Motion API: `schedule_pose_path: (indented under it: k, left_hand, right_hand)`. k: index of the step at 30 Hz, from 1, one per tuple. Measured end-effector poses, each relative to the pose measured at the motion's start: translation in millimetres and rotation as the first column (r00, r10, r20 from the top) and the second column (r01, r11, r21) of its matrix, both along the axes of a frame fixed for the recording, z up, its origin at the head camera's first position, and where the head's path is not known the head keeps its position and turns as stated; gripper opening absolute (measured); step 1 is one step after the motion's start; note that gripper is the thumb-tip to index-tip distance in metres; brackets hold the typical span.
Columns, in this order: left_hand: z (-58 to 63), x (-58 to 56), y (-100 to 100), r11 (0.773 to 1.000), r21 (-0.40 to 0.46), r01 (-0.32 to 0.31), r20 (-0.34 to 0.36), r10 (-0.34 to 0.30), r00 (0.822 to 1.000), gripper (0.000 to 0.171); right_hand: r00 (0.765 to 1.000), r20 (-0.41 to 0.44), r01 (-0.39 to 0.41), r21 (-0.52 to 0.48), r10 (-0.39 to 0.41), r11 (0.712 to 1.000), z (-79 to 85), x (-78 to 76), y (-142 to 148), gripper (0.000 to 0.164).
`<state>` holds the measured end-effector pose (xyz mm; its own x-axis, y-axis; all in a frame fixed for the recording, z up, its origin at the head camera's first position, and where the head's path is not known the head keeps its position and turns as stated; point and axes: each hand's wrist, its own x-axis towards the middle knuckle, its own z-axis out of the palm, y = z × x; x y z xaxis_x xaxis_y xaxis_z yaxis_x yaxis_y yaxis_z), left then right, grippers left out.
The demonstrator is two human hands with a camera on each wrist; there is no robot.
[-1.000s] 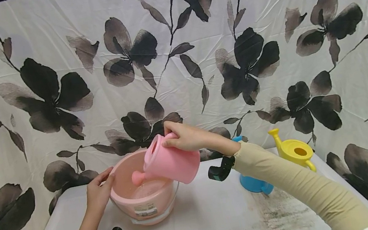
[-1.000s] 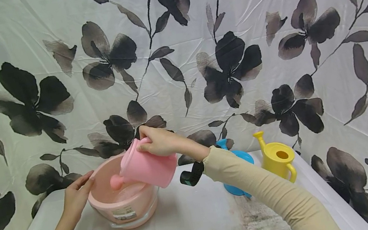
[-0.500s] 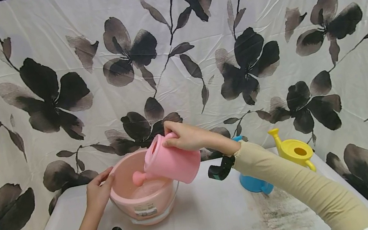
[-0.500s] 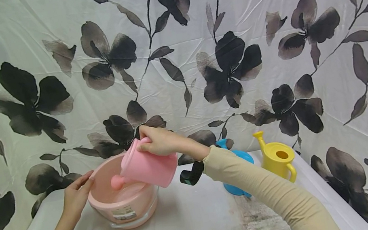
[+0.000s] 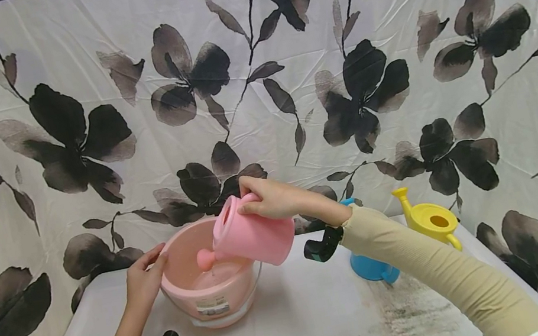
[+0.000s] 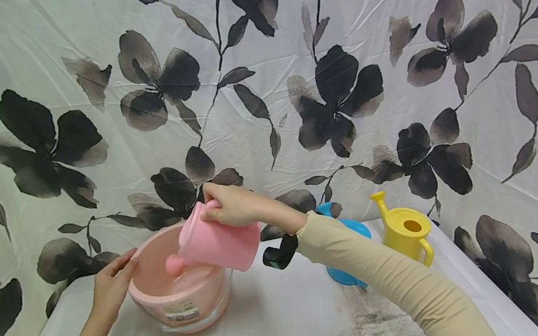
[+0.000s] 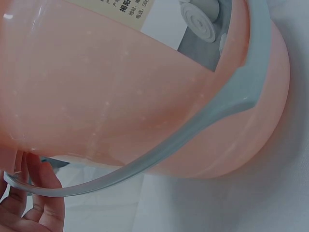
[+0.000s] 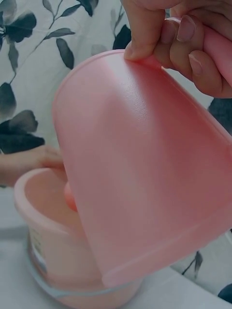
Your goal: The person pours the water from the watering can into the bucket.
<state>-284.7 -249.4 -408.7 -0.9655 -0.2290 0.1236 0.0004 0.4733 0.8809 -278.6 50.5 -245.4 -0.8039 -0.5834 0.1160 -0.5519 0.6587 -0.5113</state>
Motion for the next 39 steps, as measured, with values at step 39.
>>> schedule_pose_path:
  k: [39]
  left_hand:
    - [-0.2,-0.4,1,1.000,0.011,-0.004,-0.001,0.004,1.000,0.048]
  right_hand:
    - [0.991,0.111,0.109,-0.307,-0.078,0.946,-26.8,2.1,29,0.021]
